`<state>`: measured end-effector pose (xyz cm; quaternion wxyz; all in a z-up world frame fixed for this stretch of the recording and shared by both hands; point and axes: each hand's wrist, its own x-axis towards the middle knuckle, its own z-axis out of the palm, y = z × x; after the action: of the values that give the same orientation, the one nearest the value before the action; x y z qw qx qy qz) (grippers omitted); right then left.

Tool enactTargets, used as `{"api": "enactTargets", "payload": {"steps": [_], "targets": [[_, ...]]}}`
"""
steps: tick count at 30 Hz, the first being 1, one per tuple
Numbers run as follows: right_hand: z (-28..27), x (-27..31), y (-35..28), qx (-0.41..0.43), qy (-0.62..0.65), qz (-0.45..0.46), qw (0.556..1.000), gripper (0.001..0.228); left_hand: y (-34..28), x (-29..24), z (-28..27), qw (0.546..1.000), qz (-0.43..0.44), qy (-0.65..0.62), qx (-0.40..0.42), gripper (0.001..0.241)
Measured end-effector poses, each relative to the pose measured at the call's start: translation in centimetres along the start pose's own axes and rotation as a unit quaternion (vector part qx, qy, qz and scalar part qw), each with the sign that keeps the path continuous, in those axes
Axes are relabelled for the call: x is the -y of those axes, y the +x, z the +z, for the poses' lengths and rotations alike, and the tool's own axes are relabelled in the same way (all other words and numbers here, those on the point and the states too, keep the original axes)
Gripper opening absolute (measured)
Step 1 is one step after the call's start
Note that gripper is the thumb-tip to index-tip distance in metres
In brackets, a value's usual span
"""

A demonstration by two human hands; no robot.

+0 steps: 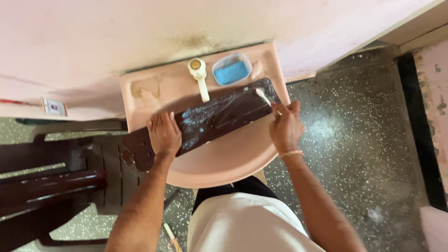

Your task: The person scrubs a dark brown plastic chair part with a toothbrush and soap at a sink. They apply soap to the chair part and scrub it thoroughly, then rinse it under running water.

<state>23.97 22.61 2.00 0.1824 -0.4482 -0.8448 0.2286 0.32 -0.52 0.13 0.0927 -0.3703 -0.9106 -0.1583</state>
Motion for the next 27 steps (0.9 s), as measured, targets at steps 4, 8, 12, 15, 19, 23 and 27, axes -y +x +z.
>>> {"api": "enactTargets", "payload": {"steps": [4,8,12,15,19,23,27], "targets": [[-0.1,4.3,-2.3,0.082,0.043,-0.113,0.989,0.039,0.3,-0.2,0.1,1.0,-0.004,-0.012,-0.007,0.021],[0.2,3.8,-1.9,0.093,0.0,-0.19,0.977,0.038,0.3,-0.1,-0.1,1.0,-0.003,-0.004,-0.013,0.022],[1.9,2.3,-2.1,-0.074,-0.013,-0.11,0.991,0.017,0.2,0.0,0.1,1.0,-0.009,-0.013,-0.001,0.022],[3.7,2.6,-4.4,0.121,-0.143,-0.067,0.98,0.039,0.1,-0.1,0.2,1.0,-0.016,-0.009,0.009,0.022],[3.7,1.7,-5.0,0.161,-0.077,-0.153,0.972,0.027,0.3,-0.2,0.3,1.0,-0.014,-0.017,-0.002,0.021],[3.3,1.7,-5.3,0.076,-0.023,-0.014,0.997,0.022,0.4,0.2,0.1,1.0,0.008,0.001,-0.028,0.021],[3.2,3.5,-8.0,0.099,-0.02,-0.131,0.986,0.039,0.4,0.2,0.0,0.999,-0.021,-0.021,0.015,0.022]]}}
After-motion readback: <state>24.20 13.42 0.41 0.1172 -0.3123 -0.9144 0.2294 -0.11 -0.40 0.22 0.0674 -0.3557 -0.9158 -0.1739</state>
